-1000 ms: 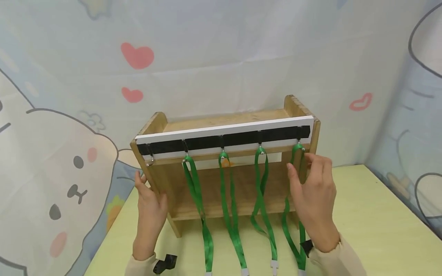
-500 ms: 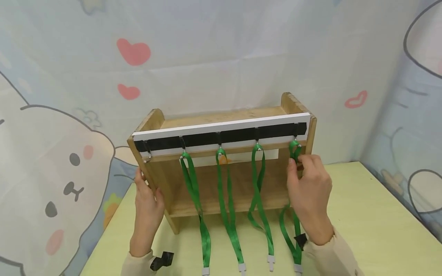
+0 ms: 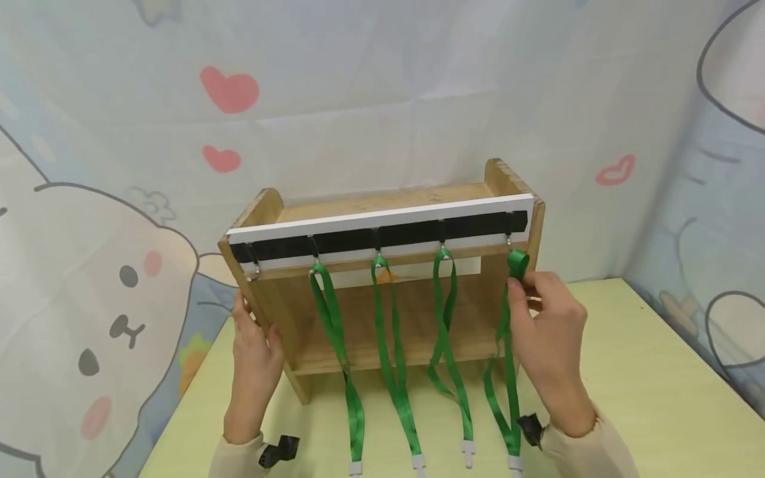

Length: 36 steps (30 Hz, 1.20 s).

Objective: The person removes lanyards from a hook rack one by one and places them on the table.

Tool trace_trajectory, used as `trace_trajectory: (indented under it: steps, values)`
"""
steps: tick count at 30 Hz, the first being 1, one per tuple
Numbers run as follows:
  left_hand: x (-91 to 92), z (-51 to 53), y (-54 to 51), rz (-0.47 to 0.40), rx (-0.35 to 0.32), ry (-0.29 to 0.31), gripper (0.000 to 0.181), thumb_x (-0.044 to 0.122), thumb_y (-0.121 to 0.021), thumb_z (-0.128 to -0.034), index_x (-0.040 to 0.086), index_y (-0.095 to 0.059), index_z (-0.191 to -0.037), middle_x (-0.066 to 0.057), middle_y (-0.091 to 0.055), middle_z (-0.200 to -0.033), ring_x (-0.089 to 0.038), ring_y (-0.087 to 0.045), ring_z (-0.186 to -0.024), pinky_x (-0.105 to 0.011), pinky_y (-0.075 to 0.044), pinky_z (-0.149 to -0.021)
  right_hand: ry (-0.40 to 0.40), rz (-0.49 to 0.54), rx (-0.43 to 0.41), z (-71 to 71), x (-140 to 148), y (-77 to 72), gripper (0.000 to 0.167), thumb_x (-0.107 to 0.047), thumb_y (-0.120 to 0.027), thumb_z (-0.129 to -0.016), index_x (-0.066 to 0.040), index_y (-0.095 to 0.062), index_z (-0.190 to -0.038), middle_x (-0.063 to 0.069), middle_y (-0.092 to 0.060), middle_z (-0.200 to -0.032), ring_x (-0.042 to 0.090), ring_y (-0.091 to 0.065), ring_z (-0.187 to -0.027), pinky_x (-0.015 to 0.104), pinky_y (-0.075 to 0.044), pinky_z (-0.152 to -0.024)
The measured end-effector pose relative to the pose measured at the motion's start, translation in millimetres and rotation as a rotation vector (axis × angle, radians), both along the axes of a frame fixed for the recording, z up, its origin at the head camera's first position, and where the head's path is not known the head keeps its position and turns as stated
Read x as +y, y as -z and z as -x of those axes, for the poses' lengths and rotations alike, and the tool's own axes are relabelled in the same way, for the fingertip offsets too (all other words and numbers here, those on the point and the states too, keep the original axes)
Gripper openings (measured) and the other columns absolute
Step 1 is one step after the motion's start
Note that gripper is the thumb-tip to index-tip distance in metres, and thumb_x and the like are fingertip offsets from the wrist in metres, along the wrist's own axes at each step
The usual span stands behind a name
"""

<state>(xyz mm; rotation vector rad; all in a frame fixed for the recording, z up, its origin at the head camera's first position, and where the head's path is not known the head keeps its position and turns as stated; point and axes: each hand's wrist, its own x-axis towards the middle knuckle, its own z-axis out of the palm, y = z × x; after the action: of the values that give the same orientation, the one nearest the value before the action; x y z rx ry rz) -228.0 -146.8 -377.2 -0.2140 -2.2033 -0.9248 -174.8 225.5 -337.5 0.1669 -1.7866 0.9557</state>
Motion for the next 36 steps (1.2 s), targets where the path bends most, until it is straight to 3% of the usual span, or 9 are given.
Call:
trace_trajectory:
  steps: [3,5,10,15,28,36]
  values:
    - [-0.3,-0.7,-0.8,0.001,-0.006,0.008,0.077,-0.02,-0.053,-0.0904,-0.003,-0.012,-0.154,-0.037,-0.037,-0.142,-0.061,-0.055,-0.113,-0.067,-0.05,-0.087,-0.073,0.095,-0.076,-8.4,4,-0.2,0.009,0.007,-0.065,-0.093,0.01,-0.072,-0.099,-0.008,-0.071,-0.087,-0.01,-0.062,-0.081,0.005,-0.048,-0.073]
    - [-0.9,-1.2,-1.2,0.004,-0.007,0.009,0.077,-0.02,-0.052,-0.0903,-0.003,-0.012,-0.153,-0.038,-0.038,-0.141,-0.062,-0.055,-0.112,-0.068,-0.05,-0.086,-0.175,0.201,-0.133,-14.6,6,-1.0,0.012,0.005,-0.063,-0.096,0.012,-0.071,-0.102,-0.012,-0.071,-0.089,-0.003,-0.068,-0.081,0.009,-0.052,-0.075]
    - [-2.1,-1.7,-1.4,0.01,-0.003,0.001,0.076,-0.021,-0.053,-0.0899,-0.005,-0.013,-0.153,-0.038,-0.037,-0.141,-0.062,-0.054,-0.112,-0.068,-0.049,-0.086,-0.493,0.462,-0.196,-28.0,16,-2.0,0.018,0.0,-0.06,-0.1,0.017,-0.065,-0.105,0.007,-0.074,-0.093,0.015,-0.073,-0.085,0.021,-0.058,-0.078]
    - [-2.6,-0.7,0.1,0.011,-0.003,0.002,0.075,-0.02,-0.053,-0.0907,-0.005,-0.014,-0.153,-0.039,-0.036,-0.142,-0.061,-0.053,-0.115,-0.068,-0.048,-0.089,-0.683,0.515,-0.225,-34.3,24,-1.0,0.021,-0.002,-0.058,-0.101,0.018,-0.061,-0.106,0.01,-0.072,-0.095,0.019,-0.074,-0.087,0.028,-0.06,-0.076]
    - [0.4,-1.9,0.6,0.002,-0.017,0.007,0.074,-0.021,-0.052,-0.0903,-0.008,-0.014,-0.152,-0.038,-0.036,-0.142,-0.061,-0.052,-0.116,-0.069,-0.048,-0.089,-0.869,0.541,-0.457,-37.9,39,13.5,0.019,-0.001,-0.051,-0.105,0.005,-0.068,-0.108,0.01,-0.074,-0.095,0.022,-0.074,-0.088,0.032,-0.061,-0.077]
    - [0.0,-1.0,1.5,0.001,-0.002,-0.001,0.072,-0.019,-0.052,-0.0915,-0.007,-0.015,-0.152,-0.039,-0.038,-0.141,-0.061,-0.052,-0.115,-0.069,-0.048,-0.089,-0.867,0.487,-0.58,-39.4,39,31.3,0.018,-0.005,-0.051,-0.106,0.005,-0.066,-0.105,0.008,-0.073,-0.096,0.023,-0.073,-0.088,0.035,-0.061,-0.078]
